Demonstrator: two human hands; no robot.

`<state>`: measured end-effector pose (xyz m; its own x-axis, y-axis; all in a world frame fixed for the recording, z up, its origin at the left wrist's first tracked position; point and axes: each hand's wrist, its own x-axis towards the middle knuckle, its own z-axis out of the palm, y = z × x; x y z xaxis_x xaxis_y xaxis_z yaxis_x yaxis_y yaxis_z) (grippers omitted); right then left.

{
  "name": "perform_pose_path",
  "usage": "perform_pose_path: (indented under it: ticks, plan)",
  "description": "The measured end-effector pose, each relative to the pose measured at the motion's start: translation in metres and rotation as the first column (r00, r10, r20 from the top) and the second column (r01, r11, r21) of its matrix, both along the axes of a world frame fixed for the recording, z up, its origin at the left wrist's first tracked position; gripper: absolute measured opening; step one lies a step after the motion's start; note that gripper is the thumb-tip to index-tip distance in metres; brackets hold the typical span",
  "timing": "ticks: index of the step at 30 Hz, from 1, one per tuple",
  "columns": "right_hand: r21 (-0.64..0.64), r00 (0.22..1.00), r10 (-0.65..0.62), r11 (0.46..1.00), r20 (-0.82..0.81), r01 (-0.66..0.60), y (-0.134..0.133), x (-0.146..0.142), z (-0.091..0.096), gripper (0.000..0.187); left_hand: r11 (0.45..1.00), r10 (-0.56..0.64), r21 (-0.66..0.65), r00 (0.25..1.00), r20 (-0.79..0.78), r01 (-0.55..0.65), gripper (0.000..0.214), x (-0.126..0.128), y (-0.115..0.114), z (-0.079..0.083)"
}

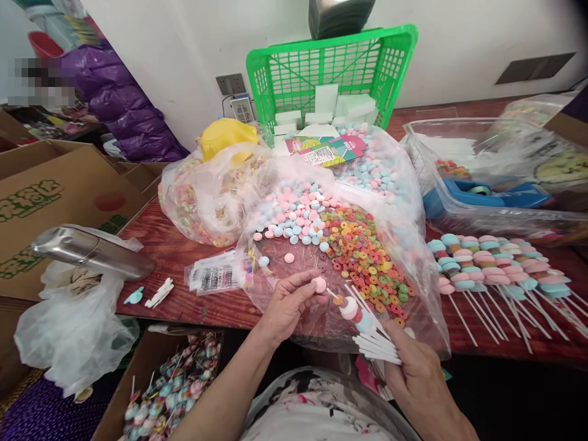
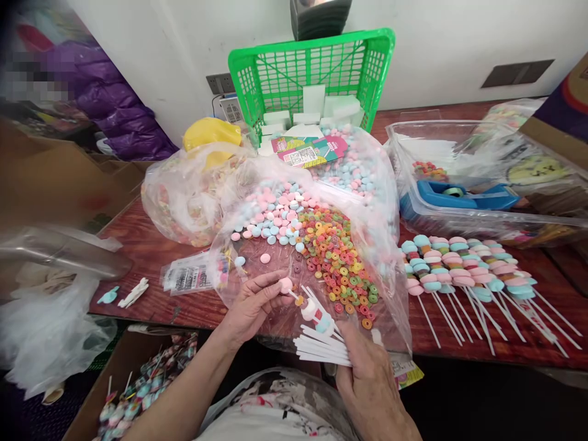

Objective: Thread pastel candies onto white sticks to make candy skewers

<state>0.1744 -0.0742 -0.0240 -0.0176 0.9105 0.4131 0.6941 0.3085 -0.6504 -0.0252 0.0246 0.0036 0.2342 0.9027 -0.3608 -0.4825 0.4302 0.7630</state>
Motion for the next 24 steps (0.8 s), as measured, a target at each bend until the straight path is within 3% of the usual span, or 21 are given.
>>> perform_pose_path:
  ticks: [11,18,21,24]
  plan:
    - [-0.021,0.986,0.008,1.000,0.168,-0.005,-0.002,0.003,-0.005,0.037,0.992,0.055,0.120,0.995,-0.083,-0.045,0.042,0.010,-0.006,-0.012]
    - [-0.048,0.980,0.001,0.999,0.199,0.008,-0.003,0.003,-0.010,0.043,0.961,0.109,0.274,0.954,-0.278,-0.030,0.038,0.016,-0.011,-0.018]
    - [-0.035,0.981,0.039,0.999,0.192,-0.032,-0.003,0.001,-0.009,0.042,0.887,0.175,0.456,0.864,-0.473,0.070,0.026,0.015,-0.011,-0.019]
    - [-0.045,0.991,0.083,0.996,0.105,-0.078,-0.003,-0.003,-0.007,0.043,0.755,0.263,0.625,0.781,-0.567,0.199,0.020,0.013,-0.009,-0.020]
